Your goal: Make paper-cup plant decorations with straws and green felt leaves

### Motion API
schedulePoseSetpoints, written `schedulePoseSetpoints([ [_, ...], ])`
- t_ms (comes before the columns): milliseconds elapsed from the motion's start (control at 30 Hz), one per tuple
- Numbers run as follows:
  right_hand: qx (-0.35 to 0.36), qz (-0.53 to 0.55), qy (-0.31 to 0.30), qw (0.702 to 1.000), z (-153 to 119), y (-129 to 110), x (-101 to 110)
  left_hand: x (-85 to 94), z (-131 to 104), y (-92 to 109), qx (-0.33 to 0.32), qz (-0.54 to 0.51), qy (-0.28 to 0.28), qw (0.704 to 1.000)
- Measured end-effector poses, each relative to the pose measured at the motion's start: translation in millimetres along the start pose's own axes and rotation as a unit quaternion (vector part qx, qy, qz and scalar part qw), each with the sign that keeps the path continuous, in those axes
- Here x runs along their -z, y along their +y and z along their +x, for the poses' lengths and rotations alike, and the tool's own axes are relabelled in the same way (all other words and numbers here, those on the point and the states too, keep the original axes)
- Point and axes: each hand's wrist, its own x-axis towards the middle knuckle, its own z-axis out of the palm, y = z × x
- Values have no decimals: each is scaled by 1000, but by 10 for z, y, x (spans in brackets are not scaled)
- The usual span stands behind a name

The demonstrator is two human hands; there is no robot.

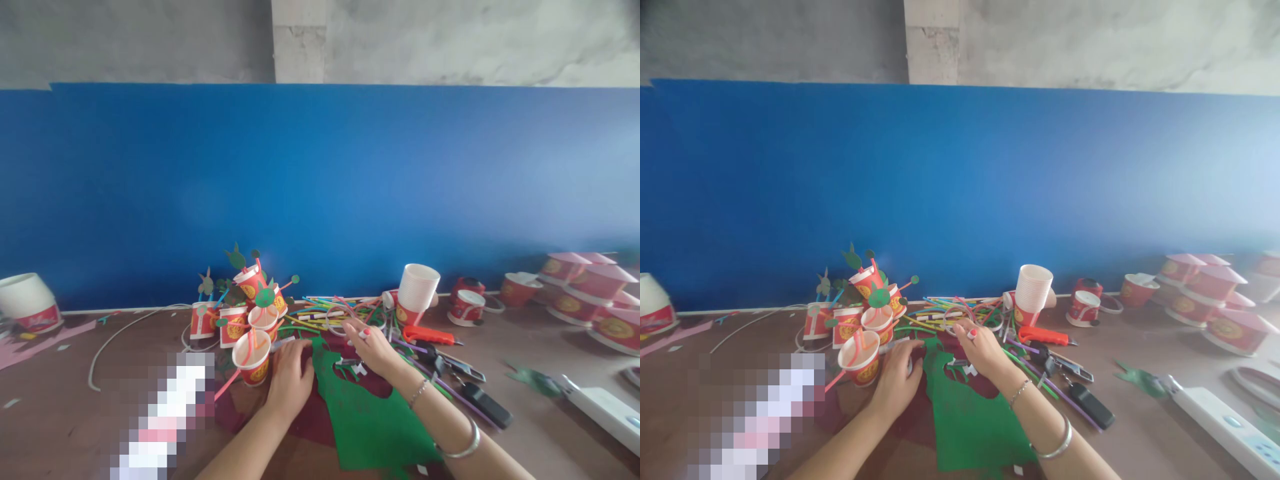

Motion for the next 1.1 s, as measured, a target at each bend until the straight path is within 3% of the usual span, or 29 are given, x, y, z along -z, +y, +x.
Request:
schedulePoseSetpoints([
  [100,-12,8,15,1000,11,66,-125,7,1,19,-3,5,4,1000],
  [233,-98,96,17,990,62,181,-259,-3,-2,24,-2,13,5,1000],
  [333,-154,118,15,981,79,200,-296,-16,-5,15,2,16,5,1000],
  [633,-230,106,-30,967,238,107,-336,-7,-7,32,10,19,5,1000],
  [900,-224,45,-51,972,314,33,-285,10,-10,54,0,22,11,1000],
  [1100,-205,-54,-13,977,399,136,-135,49,-4,109,-2,36,5,999],
])
